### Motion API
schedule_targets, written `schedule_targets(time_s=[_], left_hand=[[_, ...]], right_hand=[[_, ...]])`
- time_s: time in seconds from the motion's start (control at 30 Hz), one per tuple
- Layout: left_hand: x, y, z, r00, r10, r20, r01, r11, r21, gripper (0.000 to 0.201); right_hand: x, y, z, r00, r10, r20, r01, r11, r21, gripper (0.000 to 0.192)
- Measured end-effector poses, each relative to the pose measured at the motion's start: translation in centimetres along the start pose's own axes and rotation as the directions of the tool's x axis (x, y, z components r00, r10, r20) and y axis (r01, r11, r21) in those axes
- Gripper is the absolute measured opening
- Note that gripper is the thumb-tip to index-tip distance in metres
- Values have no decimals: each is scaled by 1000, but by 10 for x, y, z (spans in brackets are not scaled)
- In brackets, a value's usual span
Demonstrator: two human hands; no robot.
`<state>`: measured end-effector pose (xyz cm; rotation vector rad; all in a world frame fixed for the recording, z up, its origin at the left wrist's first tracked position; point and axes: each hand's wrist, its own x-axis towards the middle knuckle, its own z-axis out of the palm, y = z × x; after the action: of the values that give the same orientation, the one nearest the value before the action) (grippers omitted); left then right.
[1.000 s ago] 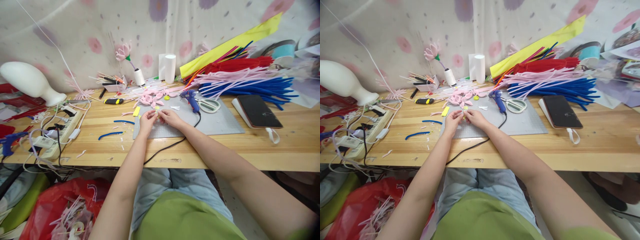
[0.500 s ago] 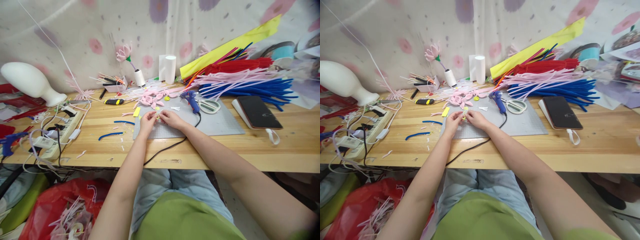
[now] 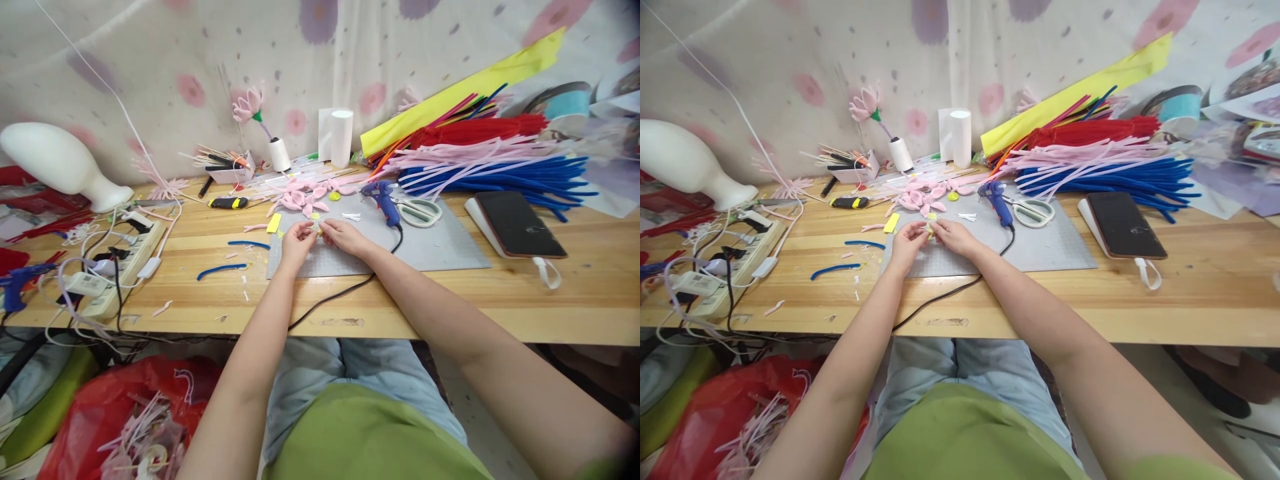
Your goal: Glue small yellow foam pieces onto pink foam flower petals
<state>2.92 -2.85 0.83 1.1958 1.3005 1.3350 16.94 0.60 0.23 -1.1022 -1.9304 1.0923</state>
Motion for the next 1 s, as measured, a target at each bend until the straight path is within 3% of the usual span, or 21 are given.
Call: schedule_targets(time_s=[0.4, 0.5, 0.7, 0.83, 1.0], left_hand=[[2, 0, 0, 1000, -12, -17, 12, 999, -45, 20], [2, 1, 0, 1000, -6, -17, 5, 998, -55, 19], [1, 1, 0, 999, -11, -31, 9, 998, -64, 19], [2, 0, 0, 999, -3, -46, 1, 999, -39, 18], [2, -1, 0, 999, 14, -52, -16, 999, -28, 18]], right_hand=[[-2, -10, -1, 997, -11, -78, 1, 992, -130, 12], [-2, -12, -2, 994, 1, -114, -18, 990, -143, 18], [-4, -8, -5, 996, 89, -29, -87, 994, 72, 42], [-4, -6, -5, 995, 84, 56, -95, 969, 229, 32], [-3, -6, -5, 995, 81, 56, -92, 966, 240, 16]])
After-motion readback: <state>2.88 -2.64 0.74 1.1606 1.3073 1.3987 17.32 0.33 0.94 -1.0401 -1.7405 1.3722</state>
